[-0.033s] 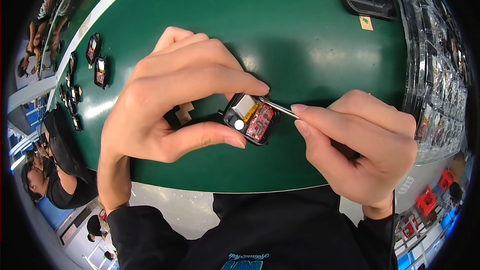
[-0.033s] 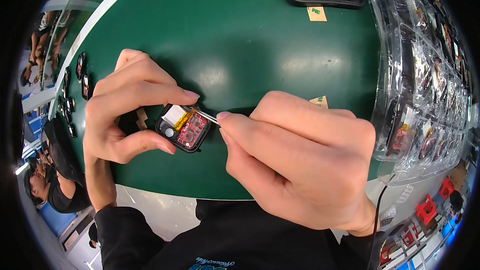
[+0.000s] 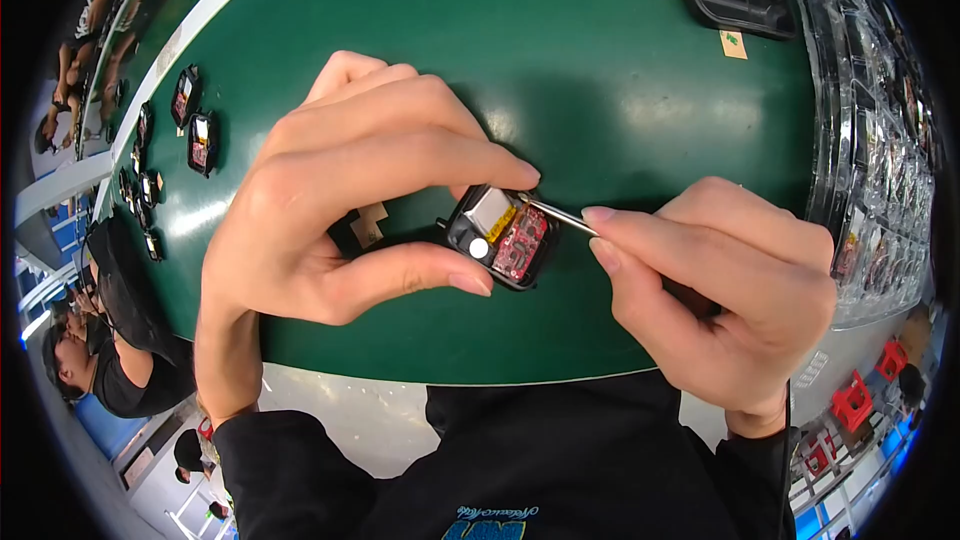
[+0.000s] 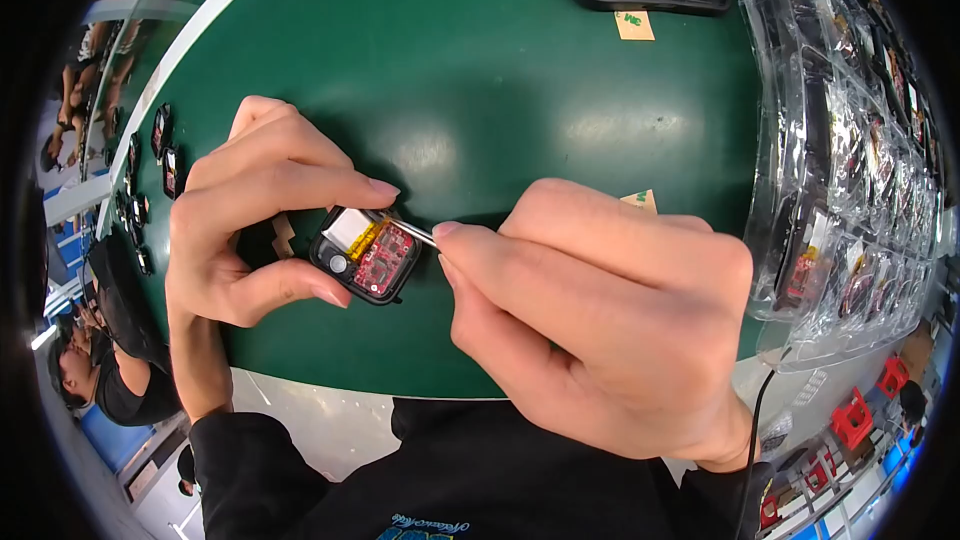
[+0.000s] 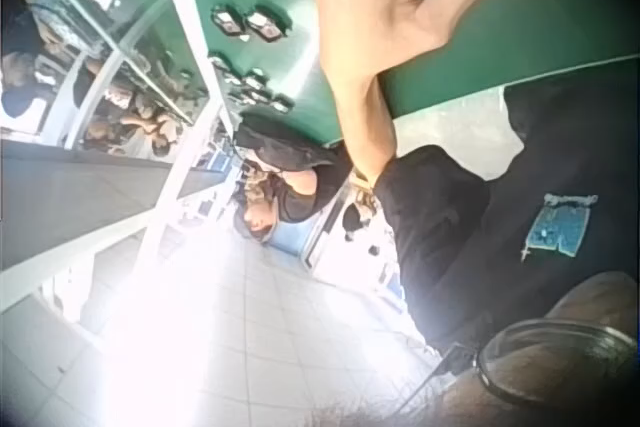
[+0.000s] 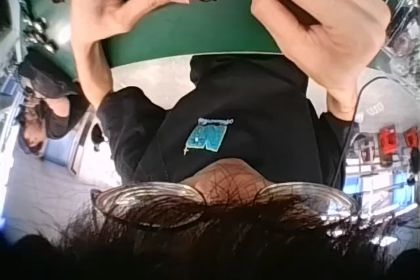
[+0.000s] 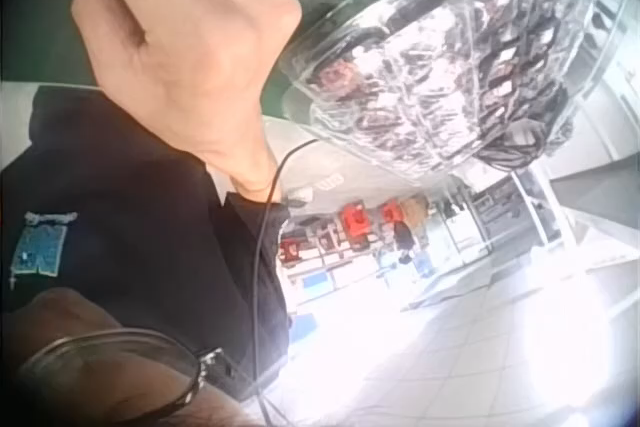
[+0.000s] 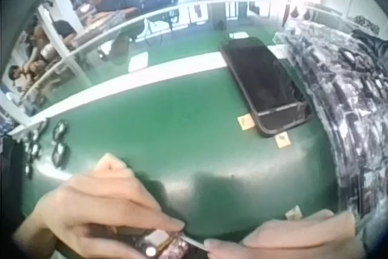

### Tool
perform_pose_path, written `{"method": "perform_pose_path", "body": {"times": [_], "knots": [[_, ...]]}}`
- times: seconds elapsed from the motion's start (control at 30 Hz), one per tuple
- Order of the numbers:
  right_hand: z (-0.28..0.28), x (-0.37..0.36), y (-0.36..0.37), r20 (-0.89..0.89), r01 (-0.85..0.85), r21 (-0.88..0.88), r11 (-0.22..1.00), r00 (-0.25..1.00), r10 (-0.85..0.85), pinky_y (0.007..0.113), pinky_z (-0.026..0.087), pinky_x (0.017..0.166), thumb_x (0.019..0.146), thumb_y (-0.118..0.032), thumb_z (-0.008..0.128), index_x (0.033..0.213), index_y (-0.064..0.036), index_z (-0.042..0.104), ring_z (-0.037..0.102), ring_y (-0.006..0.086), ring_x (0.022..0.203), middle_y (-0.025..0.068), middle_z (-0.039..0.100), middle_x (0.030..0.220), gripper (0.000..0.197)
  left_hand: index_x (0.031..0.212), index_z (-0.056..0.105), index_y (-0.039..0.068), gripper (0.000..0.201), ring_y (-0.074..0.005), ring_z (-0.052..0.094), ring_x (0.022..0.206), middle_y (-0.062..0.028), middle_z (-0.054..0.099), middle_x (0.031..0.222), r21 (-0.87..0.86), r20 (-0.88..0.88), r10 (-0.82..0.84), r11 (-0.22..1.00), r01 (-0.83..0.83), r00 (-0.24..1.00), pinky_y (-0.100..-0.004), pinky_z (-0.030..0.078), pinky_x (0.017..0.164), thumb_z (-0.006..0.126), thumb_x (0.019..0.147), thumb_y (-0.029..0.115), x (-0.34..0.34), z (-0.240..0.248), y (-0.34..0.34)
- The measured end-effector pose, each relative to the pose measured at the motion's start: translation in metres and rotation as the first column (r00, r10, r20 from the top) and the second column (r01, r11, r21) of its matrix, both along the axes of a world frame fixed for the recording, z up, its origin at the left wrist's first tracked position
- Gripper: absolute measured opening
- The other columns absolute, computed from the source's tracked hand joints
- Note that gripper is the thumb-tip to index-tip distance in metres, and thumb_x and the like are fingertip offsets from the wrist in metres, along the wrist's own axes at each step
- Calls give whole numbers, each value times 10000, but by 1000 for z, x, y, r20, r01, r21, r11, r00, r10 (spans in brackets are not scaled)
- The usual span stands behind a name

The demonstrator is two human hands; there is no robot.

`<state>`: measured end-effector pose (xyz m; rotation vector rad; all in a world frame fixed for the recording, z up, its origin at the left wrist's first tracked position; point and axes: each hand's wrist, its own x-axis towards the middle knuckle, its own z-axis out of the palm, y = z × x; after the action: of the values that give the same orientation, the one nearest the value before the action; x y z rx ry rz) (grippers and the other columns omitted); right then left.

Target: Assembling the internal components of smartwatches at a factory workstation using tweezers.

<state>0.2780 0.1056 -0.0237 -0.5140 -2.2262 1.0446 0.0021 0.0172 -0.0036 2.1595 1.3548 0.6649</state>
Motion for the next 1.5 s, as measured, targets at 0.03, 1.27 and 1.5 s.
{"method": "perform_pose_path", "body": {"times": [0.03,1.27,1.5], "knots": [[0,-1,0,-1,-1,-3,1000,1000,1,247,358,474,779,133,815,1016,60,849,559,101,540,70,672,716,251,1124,842,18,656,-220,653,776,-81,787,943,-6,-8,2,1000,-2,1000,-369,396,832,900,766,565,0,1,0],[-4,2,1,-14,-23,-19,1000,1000,23,242,373,467,766,147,810,1010,49,851,564,86,528,50,663,695,267,1072,824,17,589,-227,629,743,-99,770,907,66,-26,-30,997,31,999,-385,401,799,900,809,539,4,1,2],[-1,3,-6,-8,16,-6,1000,1000,-16,248,368,464,750,140,818,993,33,855,553,93,519,45,650,672,268,1072,825,23,585,-234,639,755,-98,778,919,39,-35,-15,999,17,999,-386,402,818,924,778,518,3,5,-1]]}}
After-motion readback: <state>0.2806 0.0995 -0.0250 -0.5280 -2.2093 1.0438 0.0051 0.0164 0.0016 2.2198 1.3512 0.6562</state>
